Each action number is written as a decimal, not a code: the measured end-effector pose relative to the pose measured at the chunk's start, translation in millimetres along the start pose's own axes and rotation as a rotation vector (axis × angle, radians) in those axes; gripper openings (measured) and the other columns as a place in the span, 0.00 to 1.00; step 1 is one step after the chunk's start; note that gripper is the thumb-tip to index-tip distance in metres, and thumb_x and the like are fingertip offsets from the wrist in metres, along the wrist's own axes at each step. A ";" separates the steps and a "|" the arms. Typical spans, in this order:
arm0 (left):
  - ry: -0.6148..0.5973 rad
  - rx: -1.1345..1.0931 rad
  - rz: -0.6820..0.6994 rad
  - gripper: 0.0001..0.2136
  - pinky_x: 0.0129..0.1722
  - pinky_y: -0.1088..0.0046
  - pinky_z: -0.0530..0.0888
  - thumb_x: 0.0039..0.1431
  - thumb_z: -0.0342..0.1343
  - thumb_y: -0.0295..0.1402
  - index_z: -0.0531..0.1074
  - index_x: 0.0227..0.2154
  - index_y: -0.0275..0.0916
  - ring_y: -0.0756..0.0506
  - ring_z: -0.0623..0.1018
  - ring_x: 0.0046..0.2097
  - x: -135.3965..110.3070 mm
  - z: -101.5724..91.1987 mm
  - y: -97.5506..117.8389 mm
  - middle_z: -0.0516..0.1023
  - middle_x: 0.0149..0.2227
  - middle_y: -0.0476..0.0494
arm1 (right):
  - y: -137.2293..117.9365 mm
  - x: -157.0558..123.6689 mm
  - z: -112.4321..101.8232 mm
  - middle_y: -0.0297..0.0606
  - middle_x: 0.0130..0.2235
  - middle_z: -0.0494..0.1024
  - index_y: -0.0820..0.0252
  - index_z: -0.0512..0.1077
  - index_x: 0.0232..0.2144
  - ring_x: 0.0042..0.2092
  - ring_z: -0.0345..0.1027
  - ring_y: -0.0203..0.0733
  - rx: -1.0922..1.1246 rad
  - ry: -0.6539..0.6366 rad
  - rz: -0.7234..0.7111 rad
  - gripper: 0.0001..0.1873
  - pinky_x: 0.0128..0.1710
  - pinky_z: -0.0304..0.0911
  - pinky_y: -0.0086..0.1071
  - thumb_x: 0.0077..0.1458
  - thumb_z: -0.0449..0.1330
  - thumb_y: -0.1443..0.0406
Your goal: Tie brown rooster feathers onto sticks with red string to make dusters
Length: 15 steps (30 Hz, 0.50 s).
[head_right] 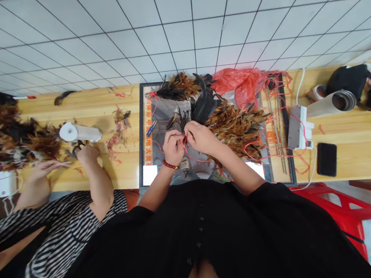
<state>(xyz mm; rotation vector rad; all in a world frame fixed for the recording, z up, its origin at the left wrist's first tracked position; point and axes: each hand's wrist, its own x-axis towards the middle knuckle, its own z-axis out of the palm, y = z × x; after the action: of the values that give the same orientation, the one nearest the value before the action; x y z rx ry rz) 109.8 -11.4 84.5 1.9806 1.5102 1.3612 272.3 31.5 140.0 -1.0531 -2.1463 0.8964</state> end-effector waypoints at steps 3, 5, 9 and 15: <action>-0.007 -0.005 -0.003 0.08 0.46 0.68 0.75 0.63 0.49 0.26 0.73 0.34 0.40 0.47 0.77 0.45 0.3 -0.9 -2.3 0.76 0.42 0.41 | -3.8 -1.3 1.4 0.47 0.42 0.75 0.62 0.70 0.39 0.45 0.70 0.45 0.030 0.011 0.028 0.12 0.48 0.67 0.39 0.61 0.47 0.72; -0.007 -0.025 0.006 0.08 0.45 0.68 0.75 0.63 0.49 0.25 0.72 0.34 0.40 0.47 0.77 0.44 -0.5 -0.1 -3.0 0.76 0.41 0.42 | -3.7 -1.3 1.3 0.47 0.43 0.75 0.63 0.70 0.45 0.45 0.71 0.45 0.012 -0.008 0.046 0.15 0.47 0.67 0.38 0.61 0.47 0.72; -0.001 -0.015 -0.019 0.07 0.44 0.68 0.74 0.64 0.49 0.27 0.71 0.34 0.41 0.47 0.77 0.42 -0.2 0.9 -2.7 0.76 0.39 0.42 | -1.0 1.4 -0.9 0.48 0.47 0.74 0.62 0.71 0.46 0.47 0.70 0.46 -0.053 -0.088 -0.014 0.16 0.49 0.67 0.39 0.58 0.49 0.73; 0.013 -0.081 -0.021 0.08 0.45 0.65 0.74 0.66 0.51 0.35 0.70 0.33 0.41 0.45 0.76 0.44 5.4 -3.6 1.1 0.76 0.40 0.41 | -4.5 6.8 -3.3 0.46 0.41 0.74 0.60 0.70 0.32 0.45 0.69 0.45 0.002 0.003 -0.050 0.09 0.49 0.66 0.39 0.60 0.51 0.70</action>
<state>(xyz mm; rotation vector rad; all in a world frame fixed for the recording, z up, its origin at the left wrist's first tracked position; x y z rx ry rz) 107.4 -8.2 89.8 1.9057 1.4530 1.4065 269.2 36.1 146.8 -0.9943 -2.1592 0.8730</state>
